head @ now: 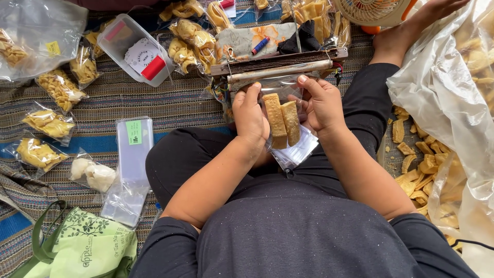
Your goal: The person is manually packaging individual pastry pieces into small plastic bags while sitting on the floor.
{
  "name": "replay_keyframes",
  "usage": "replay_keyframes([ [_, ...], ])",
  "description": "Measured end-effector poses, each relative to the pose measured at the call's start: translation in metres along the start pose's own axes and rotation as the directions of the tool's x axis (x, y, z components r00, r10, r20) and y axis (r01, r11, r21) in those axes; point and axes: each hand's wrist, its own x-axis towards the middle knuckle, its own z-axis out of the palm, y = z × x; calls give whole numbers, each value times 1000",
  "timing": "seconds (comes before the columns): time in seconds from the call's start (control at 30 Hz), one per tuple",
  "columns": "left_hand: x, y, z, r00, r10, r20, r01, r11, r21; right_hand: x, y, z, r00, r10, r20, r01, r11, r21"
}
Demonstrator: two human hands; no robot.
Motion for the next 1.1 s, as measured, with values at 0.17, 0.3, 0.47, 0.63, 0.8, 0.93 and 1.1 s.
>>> replay_keyframes([
  [0.17,-1,1,1,1000,-1,-6,1,1000,-6,5,3,-4,1000,-4,7,4,1000,-5],
  [0.3,3,0,-1,1000,-5,10,6,1000,-16,3,1,-2,1000,-8,15,8,1000,6],
  [0.47,1,1,0,1000,-11,4,11,1000,-19,4,2,-2,1000,-12,20,12,1000,2],
  [0.63,11,-11,-7,1000,-6,8,6,1000,-15,5,3,-3,1000,-19,25,19,1000,0],
  [0.8,-1,-7,-27,990,-58,126,58,998,2,-17,4,-8,997,-32,77,37,997,-73],
  [0.93,-25,1,-63,967,-23,253,16,999,30,-56,23,-34,985,-89,149,109,985,-134],
  [1.1,-39,3,-95,746,293,598,-501,838,215,-94,34,-55,858,-395,328,491,819,-298],
])
